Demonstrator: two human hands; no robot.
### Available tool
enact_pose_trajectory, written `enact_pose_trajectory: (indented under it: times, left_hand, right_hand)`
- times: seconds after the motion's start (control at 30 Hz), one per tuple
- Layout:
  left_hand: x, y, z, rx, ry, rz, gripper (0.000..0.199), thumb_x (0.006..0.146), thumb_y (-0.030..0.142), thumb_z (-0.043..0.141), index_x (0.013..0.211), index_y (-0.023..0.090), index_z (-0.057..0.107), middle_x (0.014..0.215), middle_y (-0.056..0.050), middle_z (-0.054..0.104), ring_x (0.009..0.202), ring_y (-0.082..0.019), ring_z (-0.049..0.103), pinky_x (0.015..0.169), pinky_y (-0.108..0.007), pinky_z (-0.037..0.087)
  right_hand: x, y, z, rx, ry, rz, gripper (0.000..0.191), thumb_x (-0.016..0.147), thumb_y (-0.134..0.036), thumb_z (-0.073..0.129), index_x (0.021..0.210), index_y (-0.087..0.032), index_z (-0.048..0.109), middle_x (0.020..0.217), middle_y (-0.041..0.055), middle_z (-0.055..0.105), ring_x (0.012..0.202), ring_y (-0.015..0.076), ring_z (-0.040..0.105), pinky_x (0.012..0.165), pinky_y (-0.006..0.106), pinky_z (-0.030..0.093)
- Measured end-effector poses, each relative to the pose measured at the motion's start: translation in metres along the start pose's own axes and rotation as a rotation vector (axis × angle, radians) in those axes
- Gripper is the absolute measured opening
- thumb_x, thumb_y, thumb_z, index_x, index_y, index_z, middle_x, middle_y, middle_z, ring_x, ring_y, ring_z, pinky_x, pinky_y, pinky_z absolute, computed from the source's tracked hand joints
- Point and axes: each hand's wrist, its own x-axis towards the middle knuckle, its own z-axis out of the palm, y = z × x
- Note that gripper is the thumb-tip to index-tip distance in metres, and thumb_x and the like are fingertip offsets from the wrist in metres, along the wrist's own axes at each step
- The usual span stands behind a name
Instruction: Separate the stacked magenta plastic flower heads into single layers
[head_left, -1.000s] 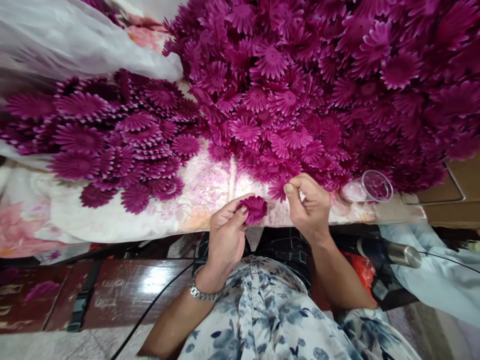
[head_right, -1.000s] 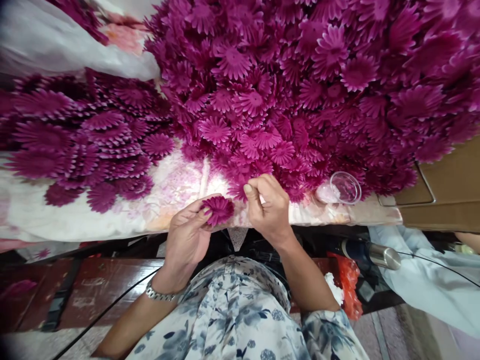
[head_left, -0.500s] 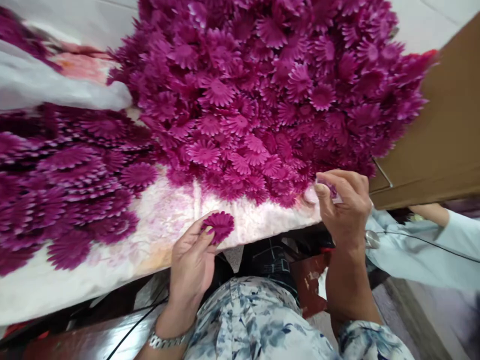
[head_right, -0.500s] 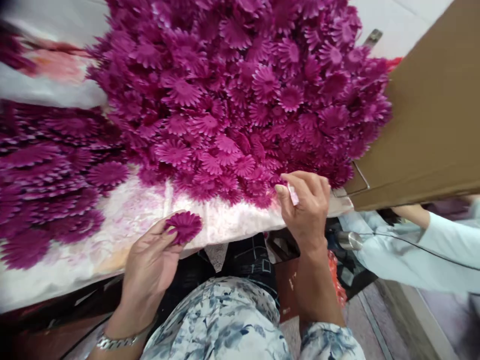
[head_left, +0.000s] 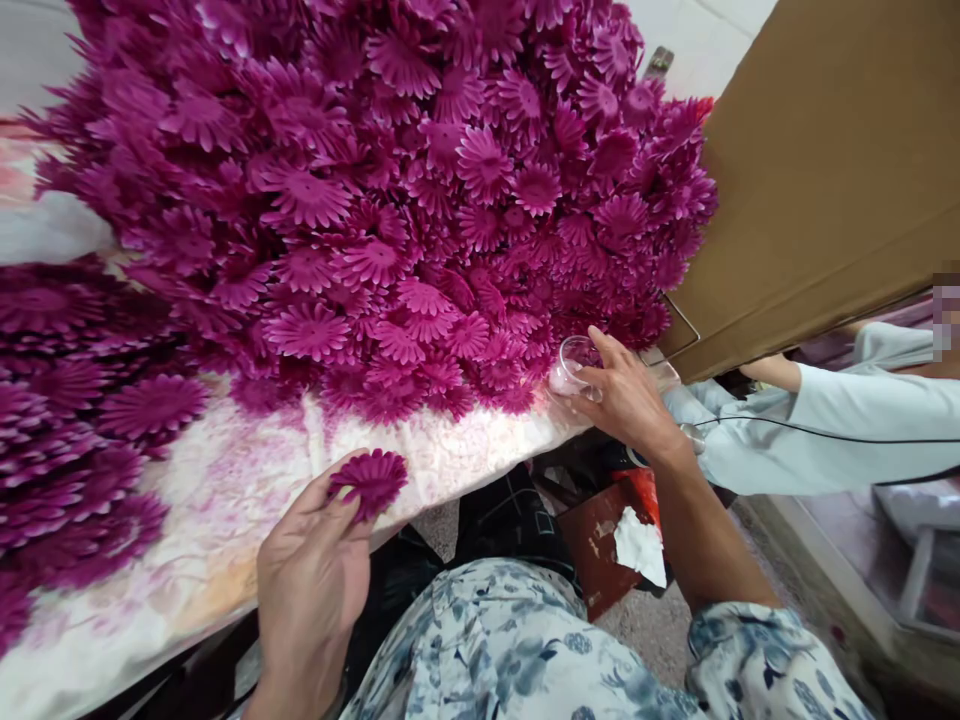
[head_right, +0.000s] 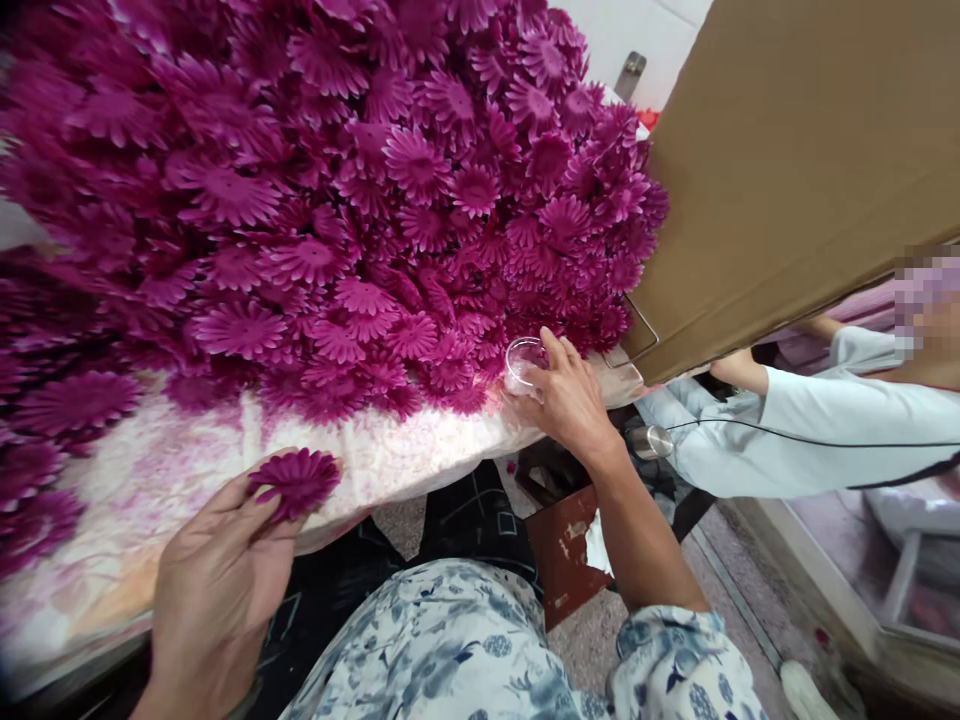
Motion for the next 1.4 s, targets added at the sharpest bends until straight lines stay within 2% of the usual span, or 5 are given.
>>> enact_pose_trajectory:
  times: [0.23, 0.43, 0.9, 1.13, 1.4]
  left_hand:
    - [0.001, 0.002, 0.003, 0.008, -0.012, -0.002, 0.021, 0.063, 0.016, 0.075, 0.084, 0.016, 0.072, 0.080, -0.002, 0.073, 0.075, -0.015, 0.068, 0.078, -0.027, 0.058]
    - [-0.008, 0.005, 0.010, -0.065, -0.043, -0.057, 0.023, 0.059, 0.015, 0.074, 0.081, 0.015, 0.070, 0.079, -0.003, 0.072, 0.071, -0.016, 0.068, 0.075, -0.033, 0.058]
    - [-0.015, 0.004, 0.006, -0.274, -0.163, -0.226, 0.020, 0.064, 0.012, 0.069, 0.085, 0.011, 0.067, 0.081, -0.005, 0.070, 0.074, -0.015, 0.068, 0.072, -0.026, 0.055]
    - [-0.011, 0.005, 0.004, -0.166, -0.049, -0.222, 0.022, 0.062, 0.010, 0.070, 0.083, 0.012, 0.068, 0.081, -0.005, 0.072, 0.075, -0.017, 0.069, 0.074, -0.030, 0.058]
    - [-0.008, -0.001, 0.014, -0.105, -0.046, -0.240, 0.024, 0.060, 0.012, 0.071, 0.083, 0.013, 0.068, 0.082, -0.006, 0.072, 0.078, -0.021, 0.070, 0.073, -0.034, 0.060]
  right_hand:
    - [-0.007, 0.010, -0.021, 0.142, 0.175, -0.044, 0.028, 0.075, -0.038, 0.069, 0.095, -0.019, 0.068, 0.141, 0.0161, 0.043, 0.129, 0.0312, 0.044, 0.104, 0.048, 0.041]
    - [-0.033, -0.012, -0.020, 0.396, 0.553, -0.040, 0.011, 0.079, -0.030, 0.066, 0.081, -0.021, 0.059, 0.079, 0.0022, 0.063, 0.077, 0.0167, 0.061, 0.074, 0.031, 0.050]
    - [-0.039, -0.104, 0.029, 0.985, 0.088, -0.164, 0.013, 0.087, -0.021, 0.051, 0.079, -0.019, 0.060, 0.069, -0.0010, 0.061, 0.062, 0.0109, 0.058, 0.057, 0.023, 0.045]
    - [-0.023, -0.042, 0.004, 0.352, 0.514, -0.117, 0.014, 0.083, -0.029, 0.059, 0.094, -0.022, 0.064, 0.097, 0.0075, 0.064, 0.096, 0.0214, 0.060, 0.089, 0.040, 0.046]
    - [-0.002, 0.019, 0.009, 0.044, 0.111, -0.048, 0.024, 0.079, -0.040, 0.063, 0.091, -0.020, 0.069, 0.143, 0.0124, 0.042, 0.134, 0.0358, 0.033, 0.103, 0.056, 0.037]
